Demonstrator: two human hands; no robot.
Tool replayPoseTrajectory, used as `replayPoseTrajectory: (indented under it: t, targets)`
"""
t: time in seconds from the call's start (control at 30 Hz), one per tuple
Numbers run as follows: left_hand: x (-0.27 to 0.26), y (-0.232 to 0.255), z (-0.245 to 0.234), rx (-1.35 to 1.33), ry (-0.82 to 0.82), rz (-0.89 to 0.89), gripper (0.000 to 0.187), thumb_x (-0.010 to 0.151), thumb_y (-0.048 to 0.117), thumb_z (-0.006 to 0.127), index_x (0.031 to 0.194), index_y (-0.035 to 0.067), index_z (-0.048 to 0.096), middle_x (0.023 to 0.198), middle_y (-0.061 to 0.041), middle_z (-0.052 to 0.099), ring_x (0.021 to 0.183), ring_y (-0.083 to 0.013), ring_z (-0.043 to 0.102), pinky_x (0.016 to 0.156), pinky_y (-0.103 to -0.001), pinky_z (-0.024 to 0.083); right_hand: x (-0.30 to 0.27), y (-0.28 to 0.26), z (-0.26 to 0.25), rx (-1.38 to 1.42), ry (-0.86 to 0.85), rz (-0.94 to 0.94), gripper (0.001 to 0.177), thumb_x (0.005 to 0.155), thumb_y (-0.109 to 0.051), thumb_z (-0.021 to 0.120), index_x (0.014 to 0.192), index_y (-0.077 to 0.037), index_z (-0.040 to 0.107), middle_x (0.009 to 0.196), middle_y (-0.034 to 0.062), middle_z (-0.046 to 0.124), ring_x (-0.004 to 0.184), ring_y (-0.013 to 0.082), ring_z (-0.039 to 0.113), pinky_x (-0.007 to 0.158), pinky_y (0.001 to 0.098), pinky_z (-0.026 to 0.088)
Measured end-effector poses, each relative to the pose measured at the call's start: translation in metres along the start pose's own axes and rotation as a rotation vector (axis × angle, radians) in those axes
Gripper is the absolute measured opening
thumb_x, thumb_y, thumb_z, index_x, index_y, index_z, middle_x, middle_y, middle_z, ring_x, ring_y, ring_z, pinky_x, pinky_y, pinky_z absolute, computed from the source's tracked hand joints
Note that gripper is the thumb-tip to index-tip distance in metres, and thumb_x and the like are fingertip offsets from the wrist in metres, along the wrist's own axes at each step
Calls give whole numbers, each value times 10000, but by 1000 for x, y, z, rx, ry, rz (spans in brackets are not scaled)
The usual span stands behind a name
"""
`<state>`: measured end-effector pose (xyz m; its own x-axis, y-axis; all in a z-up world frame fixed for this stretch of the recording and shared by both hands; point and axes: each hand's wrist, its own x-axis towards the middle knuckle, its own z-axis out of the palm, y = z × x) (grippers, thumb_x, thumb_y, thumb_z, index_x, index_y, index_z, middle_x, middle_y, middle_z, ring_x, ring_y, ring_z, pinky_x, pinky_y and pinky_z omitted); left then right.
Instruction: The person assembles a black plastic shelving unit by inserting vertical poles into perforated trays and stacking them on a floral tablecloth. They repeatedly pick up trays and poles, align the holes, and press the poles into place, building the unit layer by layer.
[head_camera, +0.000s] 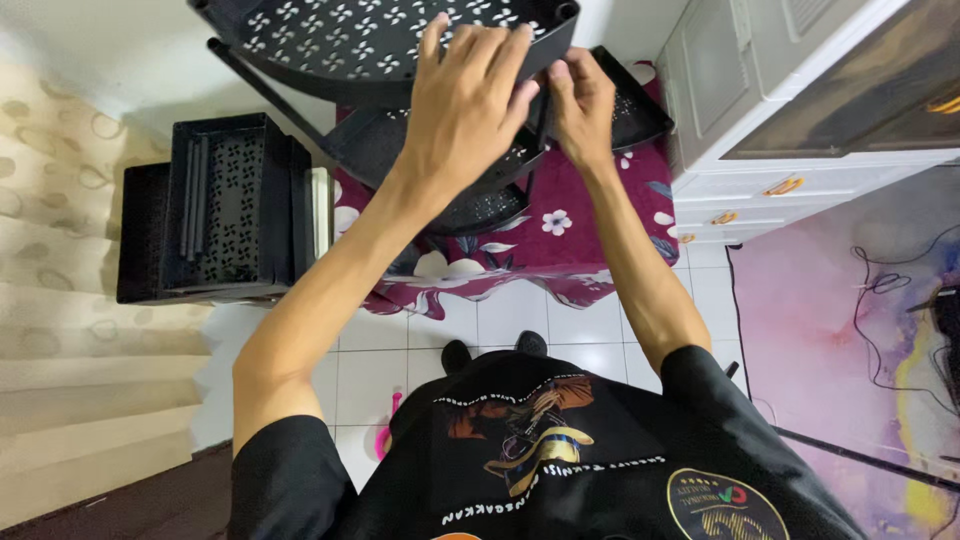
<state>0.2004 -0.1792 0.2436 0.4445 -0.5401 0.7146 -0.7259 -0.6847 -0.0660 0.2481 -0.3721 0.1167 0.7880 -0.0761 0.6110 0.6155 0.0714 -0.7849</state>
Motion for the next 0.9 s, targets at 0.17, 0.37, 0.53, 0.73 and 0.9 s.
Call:
replayPoseTrajectory:
  t: [0.17, 0.37, 0.53, 0.73, 0.9]
  targets:
    - [2, -8, 6, 35, -18, -110, 410, 1043, 258, 780, 1352, 41, 620, 1091, -56, 667, 1045, -205, 610, 984, -469, 391, 11, -10, 21, 126, -71, 6, 141, 1110, -123, 588, 1184, -7, 619, 952, -1, 650, 778, 60, 590, 678, 227, 512]
    - [-2, -44, -35, -50, 109, -103, 357, 1026, 242, 810, 1263, 74, 602, 1072, -58, 638, 1008, -236, 579, 939, -425, 350, 33, -47, 60, 170, -78, 88, 180, 1086, -143, 634, 1184, 6, 611, 883, -35, 593, 700, 32, 489, 608, 199, 412]
    - [-8, -69, -56, -198, 168, -172, 373, 1074, 322, 814, 1231, 74, 584, 1136, -47, 641, 1092, -239, 583, 1026, -408, 343, 50, -86, 83, -34, -139, -87, 193, 1128, -137, 659, 1209, 36, 630, 956, 3, 658, 814, 55, 547, 711, 233, 470]
    - [-29, -74, -58, -268, 250, -307, 415, 1023, 378, 792, 1211, 65, 595, 1126, -60, 627, 1091, -232, 571, 1038, -395, 348, 51, -113, 102, -324, -110, -125, 219, 1058, -137, 739, 1105, 67, 675, 765, 24, 645, 672, 55, 535, 583, 230, 433]
    - [-34, -81, -66, -278, 274, -272, 413, 1026, 374, 783, 1211, 61, 587, 1144, -48, 637, 1113, -214, 584, 1047, -401, 335, 46, -118, 118, -337, -56, -161, 244, 1041, -161, 761, 1086, 74, 712, 711, 22, 643, 621, 59, 530, 542, 238, 406]
